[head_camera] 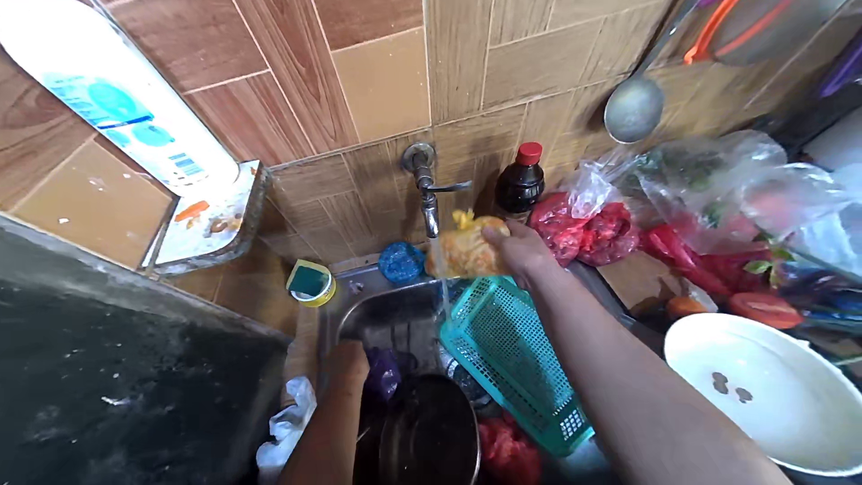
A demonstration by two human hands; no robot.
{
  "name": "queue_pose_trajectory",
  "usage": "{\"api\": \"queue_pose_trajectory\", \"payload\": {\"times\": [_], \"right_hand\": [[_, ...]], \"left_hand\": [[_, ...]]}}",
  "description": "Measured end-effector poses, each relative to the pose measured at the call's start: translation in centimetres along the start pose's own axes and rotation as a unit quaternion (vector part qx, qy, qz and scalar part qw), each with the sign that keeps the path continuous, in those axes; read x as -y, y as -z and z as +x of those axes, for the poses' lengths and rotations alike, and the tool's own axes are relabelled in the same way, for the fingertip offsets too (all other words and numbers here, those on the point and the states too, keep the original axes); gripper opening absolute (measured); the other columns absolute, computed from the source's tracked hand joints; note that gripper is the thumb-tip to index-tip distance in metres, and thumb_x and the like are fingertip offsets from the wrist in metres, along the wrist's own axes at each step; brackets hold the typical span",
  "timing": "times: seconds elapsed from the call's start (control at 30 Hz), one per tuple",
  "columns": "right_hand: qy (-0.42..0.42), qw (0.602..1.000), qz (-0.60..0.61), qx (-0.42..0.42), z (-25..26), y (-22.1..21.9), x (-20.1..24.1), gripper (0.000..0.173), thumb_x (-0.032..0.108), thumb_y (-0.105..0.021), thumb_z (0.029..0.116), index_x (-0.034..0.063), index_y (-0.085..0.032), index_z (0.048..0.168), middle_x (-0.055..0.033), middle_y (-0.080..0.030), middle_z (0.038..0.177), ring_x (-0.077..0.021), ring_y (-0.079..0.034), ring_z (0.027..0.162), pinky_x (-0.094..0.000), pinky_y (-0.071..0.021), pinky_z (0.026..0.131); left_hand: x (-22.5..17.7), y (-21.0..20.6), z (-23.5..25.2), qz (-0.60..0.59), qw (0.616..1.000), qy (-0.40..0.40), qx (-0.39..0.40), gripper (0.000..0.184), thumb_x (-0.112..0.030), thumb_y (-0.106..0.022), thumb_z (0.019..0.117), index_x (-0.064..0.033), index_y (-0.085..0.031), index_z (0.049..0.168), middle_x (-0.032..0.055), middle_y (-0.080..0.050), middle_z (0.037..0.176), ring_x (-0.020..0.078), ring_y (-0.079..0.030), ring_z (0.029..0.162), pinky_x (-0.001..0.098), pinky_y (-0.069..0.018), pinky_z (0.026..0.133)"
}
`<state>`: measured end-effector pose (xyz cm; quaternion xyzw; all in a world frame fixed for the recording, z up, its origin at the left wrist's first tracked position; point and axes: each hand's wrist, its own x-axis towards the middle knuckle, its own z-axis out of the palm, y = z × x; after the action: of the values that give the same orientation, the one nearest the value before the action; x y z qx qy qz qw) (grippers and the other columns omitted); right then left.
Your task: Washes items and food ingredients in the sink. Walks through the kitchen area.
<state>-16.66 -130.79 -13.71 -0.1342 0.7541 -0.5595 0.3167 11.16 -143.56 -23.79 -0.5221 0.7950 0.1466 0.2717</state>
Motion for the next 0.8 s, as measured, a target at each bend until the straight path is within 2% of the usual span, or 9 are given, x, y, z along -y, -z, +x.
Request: {"api": "queue_pose_trajectory", "payload": {"times": [0.07,0.17,0.23,0.3,0.4,0.47,0.53,0.63,0.8], "right_hand": [[0.001,1.0,0.028,-0.012,0.7,-0.2,-0.7,0.055,0.042,-0.058,0.1056,0.004,-0.049,0.145,-0.021,-0.063,0.129,-0.0303,-0.065,0.114,-0.0505,-0.0542,0.098],[0.044,0.98,-0.193,0.013,-0.9,1.2,-2.9,0.055,0.036,-0.062,0.1044,-0.001,-0.051,0.145,-0.026,-0.062,0.135,-0.0409,-0.06,0.126,-0.0616,-0.0463,0.106],[0.049,0.922,-0.359,0.133,-4.1,2.5,-5.5,0.031,0.022,-0.061,0.1043,-0.0009,-0.067,0.123,-0.0226,-0.07,0.115,-0.0387,-0.068,0.109,-0.0604,-0.0522,0.097],[-0.027,0.831,-0.458,0.315,-8.5,2.5,-8.8,0.028,0.02,-0.063,0.1018,0.0014,-0.07,0.122,-0.0219,-0.07,0.117,-0.0382,-0.067,0.112,-0.0592,-0.0502,0.1],[-0.104,0.738,-0.528,0.408,-15.9,0.3,-14.9,0.075,0.027,-0.081,0.0896,-0.0019,-0.047,0.151,-0.0329,-0.049,0.148,-0.0513,-0.049,0.136,-0.0684,-0.0427,0.107],[-0.104,0.742,-0.558,0.356,-18.0,-1.3,-19.0,0.087,0.017,-0.082,0.0864,-0.0014,-0.035,0.157,-0.0329,-0.034,0.158,-0.054,-0.039,0.142,-0.0681,-0.0474,0.102],[-0.06,0.774,-0.555,0.299,-18.0,-1.4,-21.6,0.061,0.001,-0.066,0.0934,0.0056,-0.047,0.152,-0.0292,-0.044,0.153,-0.052,-0.046,0.139,-0.0666,-0.0511,0.098],[-0.073,0.776,-0.542,0.315,-17.4,0.4,-20.1,0.057,0.008,-0.065,0.0953,0.0107,-0.051,0.15,-0.0256,-0.058,0.143,-0.0485,-0.059,0.126,-0.0669,-0.0502,0.098],[-0.065,0.808,-0.493,0.317,-17.8,5.3,-12.7,0.039,0.018,-0.07,0.0937,0.0131,-0.066,0.133,-0.0225,-0.069,0.124,-0.046,-0.064,0.118,-0.0697,-0.0479,0.097]], "left_hand": [[-0.3,-1.4,0.4,0.026,0.999,-0.027,-0.035,0.043,-0.005,-0.054,0.0999,-0.0072,-0.058,0.143,0.0208,-0.059,0.141,0.0406,-0.057,0.13,0.0585,-0.0475,0.106],[-0.6,-1.7,0.0,0.083,0.994,-0.026,0.067,0.037,-0.009,-0.058,0.0984,0.0003,-0.062,0.134,0.0241,-0.058,0.142,0.0428,-0.055,0.132,0.0614,-0.0455,0.106],[-1.1,-0.6,-0.4,0.094,0.986,-0.01,0.134,0.041,-0.019,-0.061,0.0974,0.0049,-0.062,0.131,0.0264,-0.059,0.139,0.0423,-0.055,0.131,0.0618,-0.045,0.106],[-2.3,1.2,-0.7,0.105,0.986,-0.015,0.126,0.049,-0.026,-0.066,0.0947,0.0047,-0.061,0.132,0.0274,-0.058,0.139,0.0437,-0.053,0.133,0.0637,-0.0428,0.107],[-5.7,3.5,-1.2,0.038,0.996,-0.081,0.027,0.06,-0.024,-0.075,0.0886,-0.0033,-0.057,0.142,0.029,-0.048,0.148,0.0481,-0.042,0.14,0.0673,-0.0348,0.112],[-8.6,4.5,-0.8,-0.1,0.977,-0.189,0.004,0.057,-0.013,-0.071,0.0922,-0.007,-0.054,0.147,0.0219,-0.053,0.148,0.039,-0.049,0.139,0.0582,-0.0415,0.112],[-11.4,4.9,-0.5,-0.327,0.906,-0.263,0.051,0.05,-0.004,-0.066,0.0972,-0.0034,-0.053,0.146,0.0189,-0.057,0.144,0.0301,-0.058,0.131,0.0473,-0.0479,0.109],[-14.0,6.1,-1.1,-0.508,0.818,-0.247,0.103,0.04,0.004,-0.059,0.0991,0.0028,-0.055,0.139,0.0203,-0.063,0.131,0.0239,-0.068,0.11,0.0375,-0.0557,0.096],[-13.9,3.4,2.1,-0.341,0.911,-0.218,0.073,0.043,-0.007,-0.063,0.0989,-0.002,-0.057,0.141,0.0222,-0.061,0.137,0.0333,-0.061,0.125,0.0506,-0.049,0.106]]}}
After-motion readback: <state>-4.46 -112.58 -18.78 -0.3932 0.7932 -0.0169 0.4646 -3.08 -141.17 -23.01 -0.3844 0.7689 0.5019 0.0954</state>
